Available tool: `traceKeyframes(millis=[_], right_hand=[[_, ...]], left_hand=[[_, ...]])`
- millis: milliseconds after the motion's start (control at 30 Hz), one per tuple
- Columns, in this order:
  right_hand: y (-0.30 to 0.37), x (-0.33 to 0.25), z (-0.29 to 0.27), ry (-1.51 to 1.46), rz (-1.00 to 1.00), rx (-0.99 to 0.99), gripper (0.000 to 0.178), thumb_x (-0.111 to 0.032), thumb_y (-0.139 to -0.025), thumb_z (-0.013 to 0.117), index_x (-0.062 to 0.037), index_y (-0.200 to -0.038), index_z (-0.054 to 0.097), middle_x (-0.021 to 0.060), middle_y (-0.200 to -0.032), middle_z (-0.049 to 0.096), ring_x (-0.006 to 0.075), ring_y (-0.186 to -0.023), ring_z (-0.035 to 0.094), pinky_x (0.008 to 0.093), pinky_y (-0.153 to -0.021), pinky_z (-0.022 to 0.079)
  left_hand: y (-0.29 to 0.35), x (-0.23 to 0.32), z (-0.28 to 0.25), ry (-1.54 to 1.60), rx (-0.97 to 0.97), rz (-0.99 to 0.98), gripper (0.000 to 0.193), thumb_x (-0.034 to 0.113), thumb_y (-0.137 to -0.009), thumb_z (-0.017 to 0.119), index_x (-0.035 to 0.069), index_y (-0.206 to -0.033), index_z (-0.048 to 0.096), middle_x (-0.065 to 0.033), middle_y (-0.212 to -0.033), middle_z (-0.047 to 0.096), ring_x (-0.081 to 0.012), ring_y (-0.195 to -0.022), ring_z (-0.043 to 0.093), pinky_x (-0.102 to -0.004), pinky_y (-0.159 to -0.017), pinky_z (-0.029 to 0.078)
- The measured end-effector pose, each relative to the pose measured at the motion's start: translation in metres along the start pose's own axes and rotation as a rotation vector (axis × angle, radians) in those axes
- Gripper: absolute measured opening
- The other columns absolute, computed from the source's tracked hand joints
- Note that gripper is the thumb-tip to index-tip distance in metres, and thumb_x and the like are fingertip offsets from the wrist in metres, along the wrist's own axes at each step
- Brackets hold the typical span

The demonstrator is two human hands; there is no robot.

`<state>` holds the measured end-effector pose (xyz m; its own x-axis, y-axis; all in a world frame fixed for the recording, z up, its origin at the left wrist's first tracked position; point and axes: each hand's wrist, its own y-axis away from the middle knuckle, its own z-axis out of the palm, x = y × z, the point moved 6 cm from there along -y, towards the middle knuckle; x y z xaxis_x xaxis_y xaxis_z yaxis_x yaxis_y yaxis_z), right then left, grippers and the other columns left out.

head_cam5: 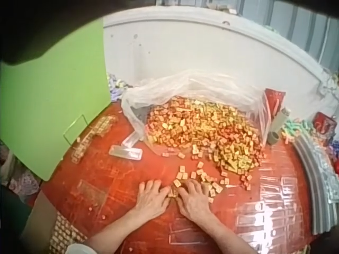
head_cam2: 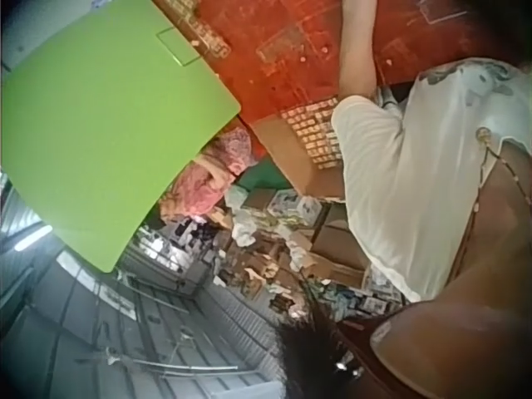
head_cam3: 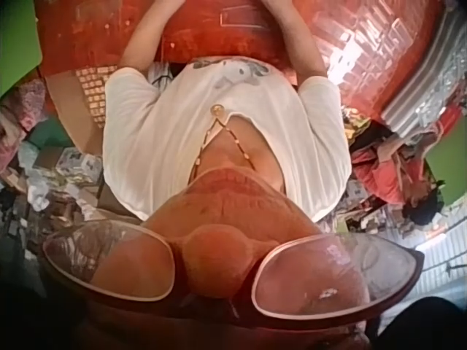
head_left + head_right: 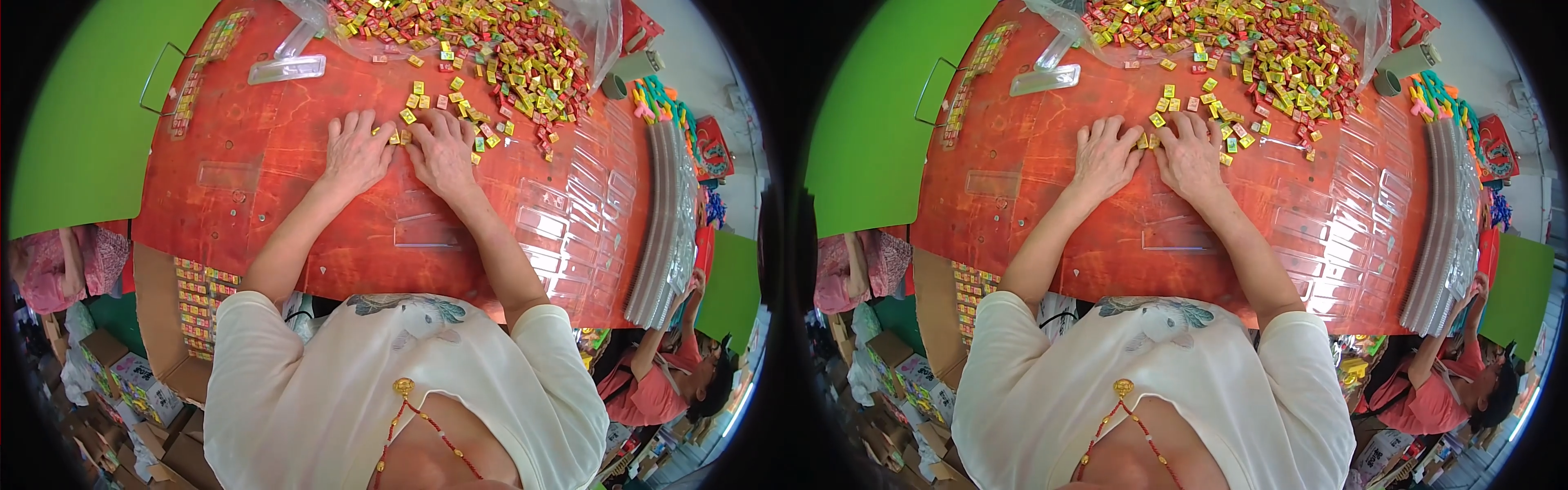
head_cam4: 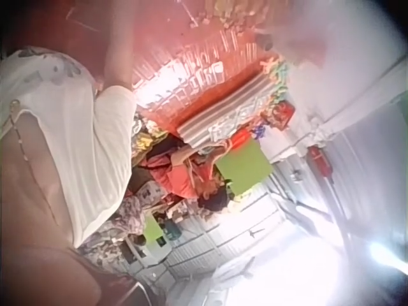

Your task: Placing small colorful square toy parts into a transparent plastic mold or tray.

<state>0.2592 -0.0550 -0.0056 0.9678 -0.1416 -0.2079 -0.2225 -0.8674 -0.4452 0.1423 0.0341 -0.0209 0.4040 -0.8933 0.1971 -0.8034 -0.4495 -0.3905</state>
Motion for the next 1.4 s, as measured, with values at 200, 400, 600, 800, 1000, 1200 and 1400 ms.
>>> traceKeyframes(millis=[200,400,600,800,1000,1200,1400], right_hand=[[0.001,0.021,-0.012,-0.003,0.078,0.052,0.028,-0.021,-0.079,0.073,-0.0125,-0.105,0.068,0.0070,-0.123,0.059,0.0260,-0.117,0.054,0.0487,-0.100,0.034],[0.006,0.025,0.000,0.062,0.068,-0.009,0.026,-0.024,-0.080,0.073,-0.0090,-0.100,0.068,0.0074,-0.122,0.059,0.0264,-0.120,0.051,0.0507,-0.102,0.032],[-0.009,0.013,0.006,0.141,0.148,0.050,0.027,-0.027,-0.082,0.072,-0.0063,-0.098,0.068,0.0080,-0.123,0.060,0.0274,-0.120,0.052,0.0494,-0.103,0.030],[-0.008,0.015,0.008,-0.022,0.208,0.075,0.024,-0.028,-0.083,0.071,-0.0091,-0.097,0.070,0.0080,-0.124,0.060,0.0272,-0.120,0.052,0.0497,-0.102,0.030],[0.016,0.005,-0.012,0.043,0.104,0.012,0.029,-0.029,-0.080,0.072,-0.0077,-0.099,0.066,0.0120,-0.126,0.057,0.0294,-0.121,0.050,0.0546,-0.103,0.030],[0.010,-0.010,-0.007,0.086,0.082,-0.046,0.031,-0.030,-0.080,0.073,-0.0072,-0.098,0.065,0.0128,-0.128,0.057,0.0311,-0.125,0.048,0.0547,-0.104,0.029],[0.007,-0.008,-0.003,0.077,0.087,-0.023,0.027,-0.027,-0.080,0.073,-0.0068,-0.096,0.065,0.0097,-0.123,0.058,0.0287,-0.124,0.049,0.0513,-0.105,0.029]], left_hand=[[-0.001,0.004,-0.009,0.090,0.040,0.006,0.039,0.030,-0.082,0.071,0.013,-0.116,0.063,-0.0106,-0.112,0.054,-0.0293,-0.111,0.050,-0.0492,-0.090,0.036],[-0.007,0.011,0.007,0.047,-0.019,0.047,0.033,0.028,-0.082,0.071,0.012,-0.110,0.063,-0.0106,-0.111,0.054,-0.0295,-0.110,0.050,-0.0498,-0.090,0.036],[-0.003,0.008,0.004,0.043,-0.058,-0.047,0.030,0.027,-0.086,0.067,0.012,-0.111,0.064,-0.0114,-0.120,0.055,-0.0296,-0.116,0.050,-0.0489,-0.093,0.036],[-0.005,0.010,0.001,0.017,0.038,-0.030,0.030,0.028,-0.079,0.070,0.011,-0.104,0.062,-0.0110,-0.111,0.054,-0.0292,-0.109,0.050,-0.0503,-0.090,0.035],[-0.005,0.006,0.005,0.027,-0.088,-0.062,0.041,0.030,-0.080,0.071,0.010,-0.114,0.061,-0.0116,-0.121,0.054,-0.0304,-0.116,0.049,-0.0509,-0.095,0.034],[-0.001,0.004,0.003,0.031,-0.092,-0.068,0.041,0.028,-0.081,0.070,0.010,-0.116,0.061,-0.0121,-0.123,0.053,-0.0308,-0.118,0.049,-0.0512,-0.096,0.034],[0.004,0.002,0.004,0.056,-0.073,-0.055,0.038,0.025,-0.082,0.069,0.012,-0.116,0.062,-0.0133,-0.128,0.053,-0.0316,-0.122,0.048,-0.0515,-0.097,0.033]])
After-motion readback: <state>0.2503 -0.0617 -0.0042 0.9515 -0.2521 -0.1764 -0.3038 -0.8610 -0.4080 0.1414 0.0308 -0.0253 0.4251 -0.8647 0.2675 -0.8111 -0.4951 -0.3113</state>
